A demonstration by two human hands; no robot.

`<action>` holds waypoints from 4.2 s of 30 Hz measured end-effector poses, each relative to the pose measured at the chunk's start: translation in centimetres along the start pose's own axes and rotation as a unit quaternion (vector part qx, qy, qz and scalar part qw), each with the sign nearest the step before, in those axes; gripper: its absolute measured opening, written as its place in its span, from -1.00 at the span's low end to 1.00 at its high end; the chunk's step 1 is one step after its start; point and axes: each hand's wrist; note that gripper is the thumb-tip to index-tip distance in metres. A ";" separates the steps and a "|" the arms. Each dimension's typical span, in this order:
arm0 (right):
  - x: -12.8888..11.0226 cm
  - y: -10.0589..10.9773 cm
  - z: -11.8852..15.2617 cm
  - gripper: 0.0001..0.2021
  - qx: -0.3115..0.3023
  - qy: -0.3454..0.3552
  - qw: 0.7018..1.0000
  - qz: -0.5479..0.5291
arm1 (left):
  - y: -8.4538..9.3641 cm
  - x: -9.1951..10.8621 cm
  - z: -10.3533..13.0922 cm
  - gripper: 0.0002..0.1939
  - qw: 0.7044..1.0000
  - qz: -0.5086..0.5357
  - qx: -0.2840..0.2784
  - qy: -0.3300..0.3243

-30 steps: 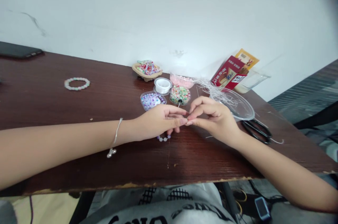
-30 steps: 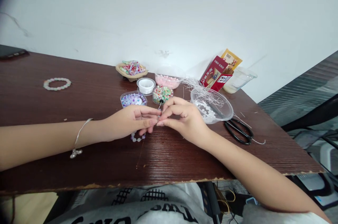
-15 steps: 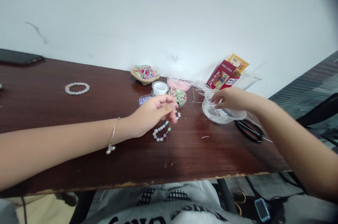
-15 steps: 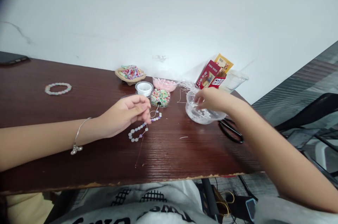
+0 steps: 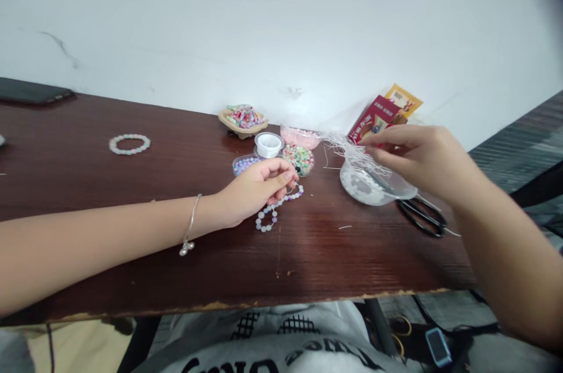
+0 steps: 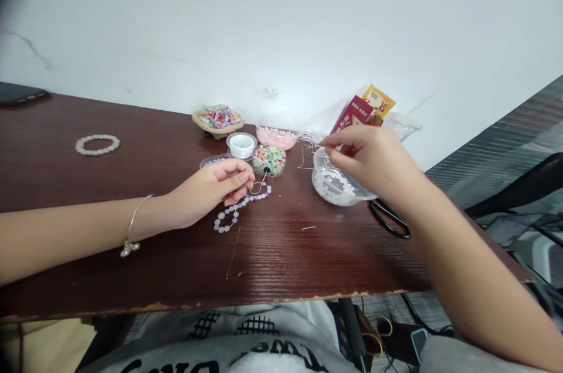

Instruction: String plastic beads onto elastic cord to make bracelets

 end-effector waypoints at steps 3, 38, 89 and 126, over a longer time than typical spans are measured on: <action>-3.4 -1.6 2.0 -0.83 -0.034 0.009 0.974 -0.224 | -0.1 0.1 0.2 -0.84 0.999 -0.045 -0.013 0.003; -4.4 -7.0 3.3 -0.77 -0.153 -0.042 0.921 -0.356 | -0.1 -0.1 0.6 -0.63 0.999 -0.021 -0.046 0.006; -4.6 -6.5 3.8 -0.77 -0.155 -0.100 0.912 -0.368 | -0.2 -0.3 0.7 -0.64 0.997 -0.039 -0.059 0.021; -5.4 -6.9 3.9 -0.78 -0.115 -0.072 0.923 -0.359 | -0.3 -0.8 0.7 -0.69 0.998 -0.012 -0.060 0.009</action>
Point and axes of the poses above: each hand's wrist, its own z-axis away from the middle knuckle, its own y-axis out of the back of the hand, x = y × z, and after that the axes turned 7 degrees about x, right-handed
